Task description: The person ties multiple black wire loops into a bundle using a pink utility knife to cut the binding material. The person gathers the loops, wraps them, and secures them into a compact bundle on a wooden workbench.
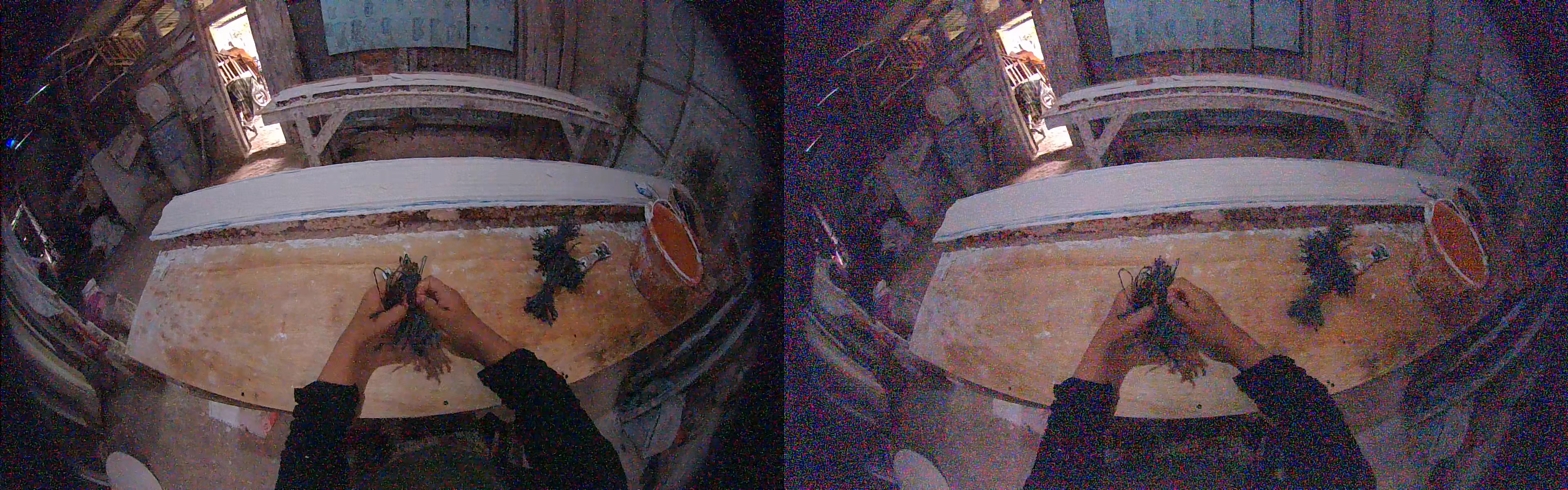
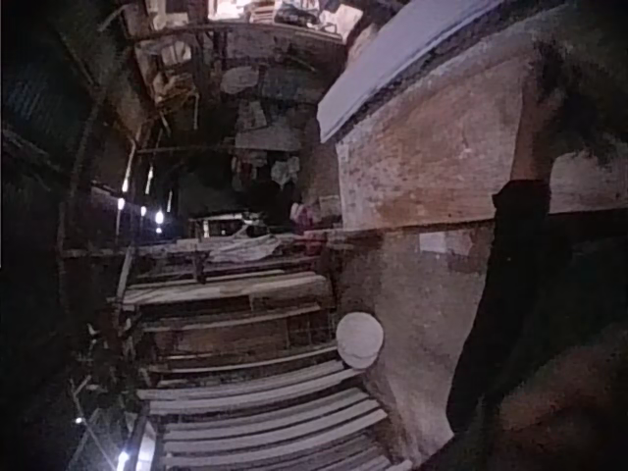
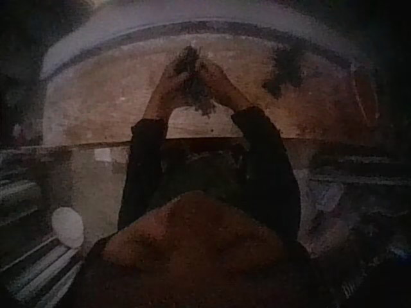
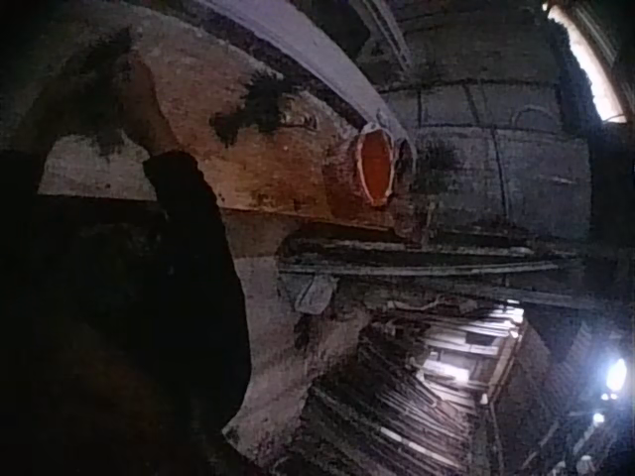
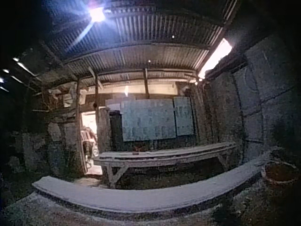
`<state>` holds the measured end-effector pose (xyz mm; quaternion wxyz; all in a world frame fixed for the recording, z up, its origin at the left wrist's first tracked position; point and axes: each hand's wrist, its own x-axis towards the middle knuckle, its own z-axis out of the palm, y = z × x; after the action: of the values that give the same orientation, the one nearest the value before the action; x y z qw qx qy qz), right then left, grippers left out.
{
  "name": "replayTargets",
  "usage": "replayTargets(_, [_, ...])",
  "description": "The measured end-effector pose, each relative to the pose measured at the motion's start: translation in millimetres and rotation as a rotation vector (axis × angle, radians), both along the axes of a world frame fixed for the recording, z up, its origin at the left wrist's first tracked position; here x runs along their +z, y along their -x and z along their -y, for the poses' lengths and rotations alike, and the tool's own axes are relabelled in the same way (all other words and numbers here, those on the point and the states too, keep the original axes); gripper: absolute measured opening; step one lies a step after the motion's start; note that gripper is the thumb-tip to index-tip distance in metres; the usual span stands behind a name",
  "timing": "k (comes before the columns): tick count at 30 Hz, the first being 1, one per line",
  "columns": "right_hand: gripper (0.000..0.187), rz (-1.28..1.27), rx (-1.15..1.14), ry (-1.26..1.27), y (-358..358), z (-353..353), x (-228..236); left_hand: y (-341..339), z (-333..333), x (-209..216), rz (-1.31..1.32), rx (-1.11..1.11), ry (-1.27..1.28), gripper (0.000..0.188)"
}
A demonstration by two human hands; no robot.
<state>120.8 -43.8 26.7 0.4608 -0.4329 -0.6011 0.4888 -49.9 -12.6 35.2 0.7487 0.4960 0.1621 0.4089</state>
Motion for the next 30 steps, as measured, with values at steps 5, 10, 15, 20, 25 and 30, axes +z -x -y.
replayTargets(5, [0.021, -0.266, -0.032, 0.038, 3.3, -7.8, -12.6, 7.3, -32.2, -41.9, -0.129, 0.109, -0.122, 0.036])
replayTargets(10, [0.015, -0.467, 0.025, 0.087, -4.7, -19.3, -27.2, 4.9, -32.6, -38.2, -0.121, 0.101, -0.01, 0.029])
replayTargets(15, [0.011, -0.447, 0.004, -0.051, -9.2, -23.6, -27.8, -1.7, -22.6, -27.1, 0.007, 0.084, 0.119, 0.027])
replayTargets(20, [0.013, -0.292, -0.175, 0.004, -0.8, -14.2, -15.0, -2.3, -31.4, -29.5, -0.229, 0.229, -0.005, 0.027])
replayTargets(25, [0.019, -0.03, -0.211, -0.122, 2.9, -4.2, 1.4, -12.4, -19.6, -14.8, -0.138, 0.252, 0.119, 0.021])
replayTargets(30, [0.018, 0.148, -0.134, -0.157, 4.7, -0.9, 10.0, -10.5, -9.3, 1.4, -0.127, 0.226, 0.246, 0.022])
